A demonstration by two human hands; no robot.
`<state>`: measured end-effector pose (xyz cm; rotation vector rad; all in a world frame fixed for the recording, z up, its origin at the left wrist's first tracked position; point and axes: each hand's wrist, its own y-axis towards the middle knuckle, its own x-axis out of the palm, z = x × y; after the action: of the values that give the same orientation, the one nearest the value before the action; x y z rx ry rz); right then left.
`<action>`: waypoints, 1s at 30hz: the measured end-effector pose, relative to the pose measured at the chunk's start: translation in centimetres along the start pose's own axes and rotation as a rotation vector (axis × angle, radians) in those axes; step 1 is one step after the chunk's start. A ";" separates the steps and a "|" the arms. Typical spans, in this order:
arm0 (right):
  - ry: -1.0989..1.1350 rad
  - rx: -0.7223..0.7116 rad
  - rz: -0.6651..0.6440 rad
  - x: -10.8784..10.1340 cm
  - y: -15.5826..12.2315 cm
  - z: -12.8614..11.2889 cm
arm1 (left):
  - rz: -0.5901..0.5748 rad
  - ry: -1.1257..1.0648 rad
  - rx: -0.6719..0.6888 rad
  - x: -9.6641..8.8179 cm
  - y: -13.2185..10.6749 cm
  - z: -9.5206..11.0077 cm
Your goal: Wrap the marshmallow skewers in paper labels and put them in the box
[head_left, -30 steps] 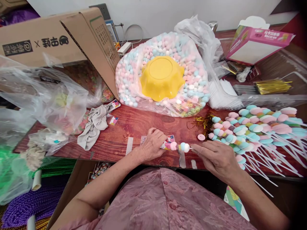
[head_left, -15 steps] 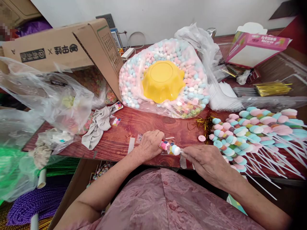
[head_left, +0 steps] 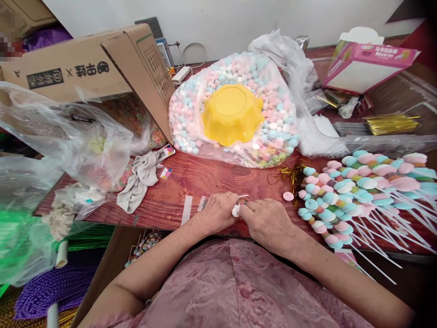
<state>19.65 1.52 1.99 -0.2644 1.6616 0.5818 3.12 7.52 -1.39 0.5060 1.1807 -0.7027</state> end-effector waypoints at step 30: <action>0.101 -0.038 -0.332 -1.7 -0.6 3.0 | 0.125 -0.107 -0.063 0.4 -3.0 -2.2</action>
<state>22.87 2.30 3.31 -0.5930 1.6586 0.3536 -0.39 6.92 -2.44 0.4790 1.0589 -0.5768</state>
